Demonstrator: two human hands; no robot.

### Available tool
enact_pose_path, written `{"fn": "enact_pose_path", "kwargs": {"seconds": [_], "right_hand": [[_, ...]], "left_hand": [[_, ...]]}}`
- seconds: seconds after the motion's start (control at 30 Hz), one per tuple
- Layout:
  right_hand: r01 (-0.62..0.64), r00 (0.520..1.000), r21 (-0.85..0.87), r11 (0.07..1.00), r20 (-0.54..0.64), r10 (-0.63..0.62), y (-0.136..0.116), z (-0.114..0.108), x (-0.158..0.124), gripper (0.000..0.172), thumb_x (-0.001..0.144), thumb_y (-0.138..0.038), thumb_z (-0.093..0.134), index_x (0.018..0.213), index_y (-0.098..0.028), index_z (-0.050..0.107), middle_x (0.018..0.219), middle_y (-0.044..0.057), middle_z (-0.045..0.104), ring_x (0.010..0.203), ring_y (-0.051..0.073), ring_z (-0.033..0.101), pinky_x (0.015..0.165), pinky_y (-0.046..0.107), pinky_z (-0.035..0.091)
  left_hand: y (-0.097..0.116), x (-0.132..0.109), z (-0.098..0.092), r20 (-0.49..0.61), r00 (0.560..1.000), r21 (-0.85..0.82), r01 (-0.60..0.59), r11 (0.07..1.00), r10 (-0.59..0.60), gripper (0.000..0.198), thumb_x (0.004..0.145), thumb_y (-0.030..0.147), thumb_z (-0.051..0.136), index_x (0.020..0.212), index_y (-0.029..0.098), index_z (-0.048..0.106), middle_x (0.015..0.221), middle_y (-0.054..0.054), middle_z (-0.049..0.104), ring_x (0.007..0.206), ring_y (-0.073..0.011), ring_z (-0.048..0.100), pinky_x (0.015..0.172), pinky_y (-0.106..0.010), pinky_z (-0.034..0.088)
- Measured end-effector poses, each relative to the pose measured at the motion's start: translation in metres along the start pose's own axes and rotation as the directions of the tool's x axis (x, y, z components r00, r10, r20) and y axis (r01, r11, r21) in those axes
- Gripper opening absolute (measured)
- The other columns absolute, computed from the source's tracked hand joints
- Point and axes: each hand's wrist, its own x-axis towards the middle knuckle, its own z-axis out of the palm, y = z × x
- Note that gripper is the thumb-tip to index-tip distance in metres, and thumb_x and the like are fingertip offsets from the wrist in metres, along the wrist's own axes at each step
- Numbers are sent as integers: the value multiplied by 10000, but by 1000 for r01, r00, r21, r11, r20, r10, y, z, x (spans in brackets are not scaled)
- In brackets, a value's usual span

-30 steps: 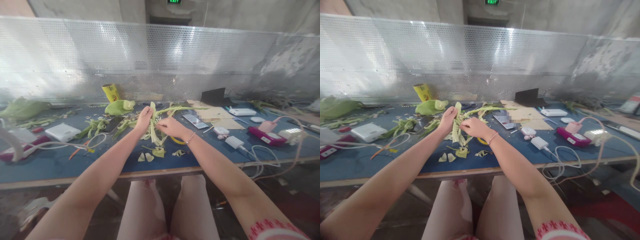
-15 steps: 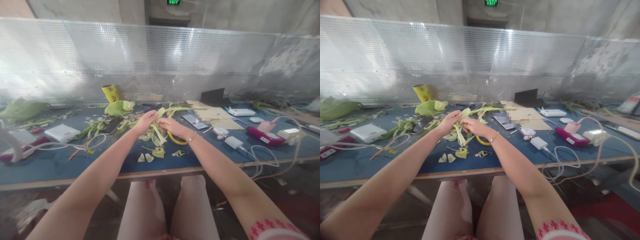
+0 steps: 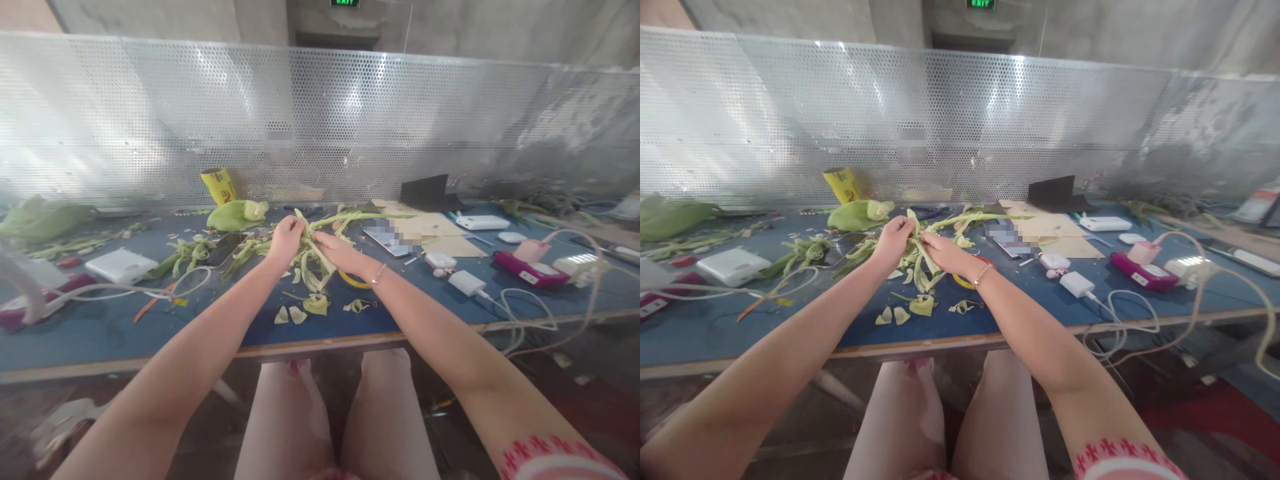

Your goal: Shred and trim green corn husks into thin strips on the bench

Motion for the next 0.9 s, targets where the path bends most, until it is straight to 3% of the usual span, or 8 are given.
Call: {"fn": "enact_pose_path", "kwargs": {"seconds": [0.13,0.23,0.33,0.47,0.7,0.8,0.9], "right_hand": [[50,999,-51,997,17,-50,2,2,1,113,863,-250,336,818,-198,425,816,13,508,764,144,474,740,292,378],[97,994,-68,993,60,-93,-1,3,0,122,876,-257,326,816,-200,416,786,9,494,717,137,458,705,281,373],[129,990,-95,987,78,-122,-3,2,-2,113,876,-257,328,814,-203,406,742,-7,459,680,129,432,674,266,360],[143,986,-132,981,101,-130,-5,-1,-4,110,868,-258,338,801,-201,403,694,-22,426,653,125,408,645,250,335],[135,989,-184,974,90,-121,-7,-5,-7,189,871,-286,371,725,-189,440,602,-40,410,569,102,370,594,231,286],[115,993,-209,971,53,-106,-7,-4,-7,214,885,-305,368,771,-184,503,631,-27,468,584,106,411,605,230,299],[88,995,-266,960,-28,-100,-7,-4,-6,250,904,-321,341,843,-186,541,695,2,542,631,127,477,633,235,325]], "left_hand": [[2,-4,2,-49,998,-43,30,999,-32,232,784,264,492,581,188,409,540,41,334,523,-97,312,515,-241,257],[6,-6,3,-20,1000,-110,-5,994,3,232,783,272,499,587,184,411,556,40,333,540,-95,316,529,-234,273],[9,-7,3,88,995,-209,-34,977,53,252,774,322,522,596,185,408,564,41,335,543,-93,309,525,-228,280],[11,-8,1,250,967,-286,22,958,53,272,739,385,563,618,188,420,561,44,330,528,-92,299,493,-226,262],[12,-11,-1,408,913,-326,112,939,33,304,709,404,599,614,184,410,556,54,323,504,-78,288,486,-225,249],[10,-9,0,388,921,-286,98,953,21,300,718,407,588,610,186,416,556,52,322,509,-83,306,508,-230,269],[7,-6,1,201,980,-165,28,986,6,255,751,408,552,662,187,462,609,34,395,574,-103,381,569,-240,324]]}}
